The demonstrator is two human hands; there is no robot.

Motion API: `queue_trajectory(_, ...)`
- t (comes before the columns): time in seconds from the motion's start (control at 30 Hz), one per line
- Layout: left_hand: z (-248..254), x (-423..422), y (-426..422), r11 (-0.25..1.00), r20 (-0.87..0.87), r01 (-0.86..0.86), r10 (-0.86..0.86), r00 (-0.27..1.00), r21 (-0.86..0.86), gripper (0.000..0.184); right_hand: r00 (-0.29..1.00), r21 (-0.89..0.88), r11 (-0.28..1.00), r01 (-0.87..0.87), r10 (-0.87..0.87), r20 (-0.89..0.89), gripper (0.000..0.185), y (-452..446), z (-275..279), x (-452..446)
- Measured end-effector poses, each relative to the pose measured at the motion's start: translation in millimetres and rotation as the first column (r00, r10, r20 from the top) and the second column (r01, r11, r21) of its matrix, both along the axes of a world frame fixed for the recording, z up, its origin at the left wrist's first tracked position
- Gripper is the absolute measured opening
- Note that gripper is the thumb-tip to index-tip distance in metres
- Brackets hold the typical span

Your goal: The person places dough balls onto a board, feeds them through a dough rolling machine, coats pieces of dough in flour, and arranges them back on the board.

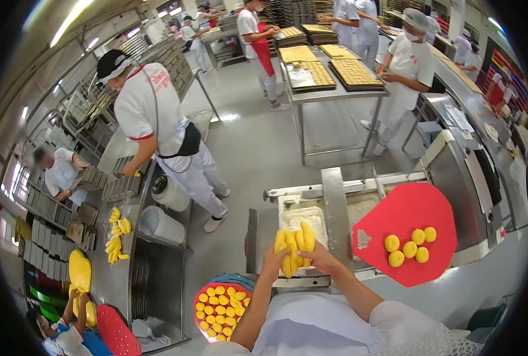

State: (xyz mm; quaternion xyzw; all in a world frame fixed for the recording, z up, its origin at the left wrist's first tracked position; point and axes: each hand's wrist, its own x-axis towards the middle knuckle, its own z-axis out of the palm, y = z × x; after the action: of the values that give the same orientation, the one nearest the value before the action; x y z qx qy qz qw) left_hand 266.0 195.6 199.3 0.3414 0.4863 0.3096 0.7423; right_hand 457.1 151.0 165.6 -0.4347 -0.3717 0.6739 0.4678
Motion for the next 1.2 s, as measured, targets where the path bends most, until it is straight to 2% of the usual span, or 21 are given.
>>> queue_trajectory(0.07, -18, 21, -5, 0.943, -0.201, 0.091, -0.026, 0.979, 0.321, 0.052, 0.993, 0.044, 0.993, 0.111, -0.108, -0.055, 0.063, -8, 14, -3)
queue_trajectory(0.13, -18, 27, -1, 0.950, -0.184, 0.135, -0.084, 0.979, 0.283, 0.056, 0.997, 0.132, 0.989, 0.067, -0.062, -0.042, 0.062, -9, -35, 15)
queue_trajectory(0.2, -5, 28, 2, 0.946, -0.117, 0.204, -0.180, 0.977, 0.251, 0.060, 0.996, 0.084, 0.995, 0.055, -0.048, -0.075, 0.062, -20, -51, 28)
queue_trajectory(0.27, 24, 26, 12, 0.926, 0.007, 0.297, -0.307, 0.952, 0.235, 0.062, 0.982, -0.051, 0.995, 0.086, -0.094, -0.164, 0.064, -21, -27, 41)
queue_trajectory(0.33, 7, 20, 24, 0.971, 0.175, 0.231, -0.239, 0.955, 0.069, 0.058, 0.946, -0.115, 0.981, 0.153, -0.179, -0.272, 0.067, -21, -3, 47)
queue_trajectory(0.37, 2, 18, 23, 0.978, 0.220, 0.207, -0.203, 0.954, 0.006, 0.055, 0.952, -0.062, 0.967, 0.247, -0.254, -0.173, 0.069, -21, 15, 46)
queue_trajectory(0.4, 8, 21, 22, 0.981, 0.187, 0.181, -0.190, 0.964, 0.063, 0.053, 0.912, -0.045, 0.961, 0.273, -0.273, -0.305, 0.065, -20, 29, 44)
queue_trajectory(0.43, 16, 24, 19, 0.979, 0.153, 0.175, -0.191, 0.970, 0.108, 0.051, 0.951, -0.063, 0.974, 0.218, -0.226, -0.208, 0.061, -16, 5, 51)
queue_trajectory(0.47, 23, 28, 17, 0.986, 0.197, 0.148, -0.162, 0.967, 0.082, 0.049, 0.943, -0.079, 0.968, 0.239, -0.251, -0.218, 0.054, -15, 29, 47)
queue_trajectory(0.5, 8, 26, 19, 0.928, 0.555, 0.157, 0.062, 0.829, -0.338, 0.053, 0.947, -0.045, 0.975, 0.218, -0.223, -0.232, 0.050, -14, 41, 43)
queue_trajectory(0.53, 5, 30, 9, 0.951, 0.455, 0.153, -0.014, 0.890, -0.270, 0.057, 0.943, 0.023, 0.955, 0.294, -0.287, -0.167, 0.045, -14, 39, 35)
queue_trajectory(0.6, 16, 44, -6, 0.977, 0.226, 0.188, -0.162, 0.960, -0.099, 0.066, 0.947, -0.073, 0.958, 0.276, -0.284, -0.153, 0.048, -20, 24, 34)
queue_trajectory(0.7, -16, 43, -18, 0.936, -0.080, 0.229, -0.215, 0.973, 0.269, 0.074, 0.910, -0.107, 0.923, 0.370, -0.384, -0.157, 0.045, -32, 1, 20)
queue_trajectory(0.73, -22, 43, -22, 0.940, -0.077, 0.209, -0.196, 0.978, 0.269, 0.079, 0.896, -0.118, 0.908, 0.402, -0.416, -0.156, 0.045, -37, -10, 14)
queue_trajectory(0.83, -37, 44, -28, 0.997, 0.157, 0.068, -0.072, 0.985, 0.030, 0.087, 0.884, -0.110, 0.883, 0.456, -0.464, -0.055, 0.048, -32, -15, 8)
queue_trajectory(0.87, -44, 40, -22, 0.997, 0.119, 0.049, -0.056, 0.991, 0.061, 0.087, 0.881, -0.102, 0.876, 0.471, -0.474, -0.006, 0.049, -29, -14, 5)
queue_trajectory(0.93, -56, 32, 3, 0.992, 0.045, 0.023, -0.029, 0.999, 0.123, 0.086, 0.832, 0.058, 0.876, 0.478, -0.473, 0.289, 0.049, -8, 14, 10)
queue_trajectory(1.0, 4, 25, 27, 0.941, -0.149, -0.085, 0.141, 0.979, 0.327, 0.082, 0.688, 0.236, 0.879, 0.414, -0.472, 0.551, 0.048, 19, 45, 25)
queue_trajectory(1.07, 32, 8, 68, 0.872, -0.302, 0.008, 0.160, 0.940, 0.489, 0.077, 0.539, 0.350, 0.885, 0.306, -0.464, 0.703, 0.045, 39, 82, 36)
queue_trajectory(1.13, 49, 9, 90, 0.663, -0.552, 0.241, 0.309, 0.774, 0.709, 0.075, 0.435, 0.386, 0.898, 0.211, -0.441, 0.785, 0.041, 53, 118, 38)
queue_trajectory(1.2, 59, 14, 88, 0.471, -0.686, 0.501, 0.444, 0.576, 0.726, 0.071, 0.223, 0.464, 0.885, 0.037, -0.460, 0.860, 0.040, 63, 89, 39)
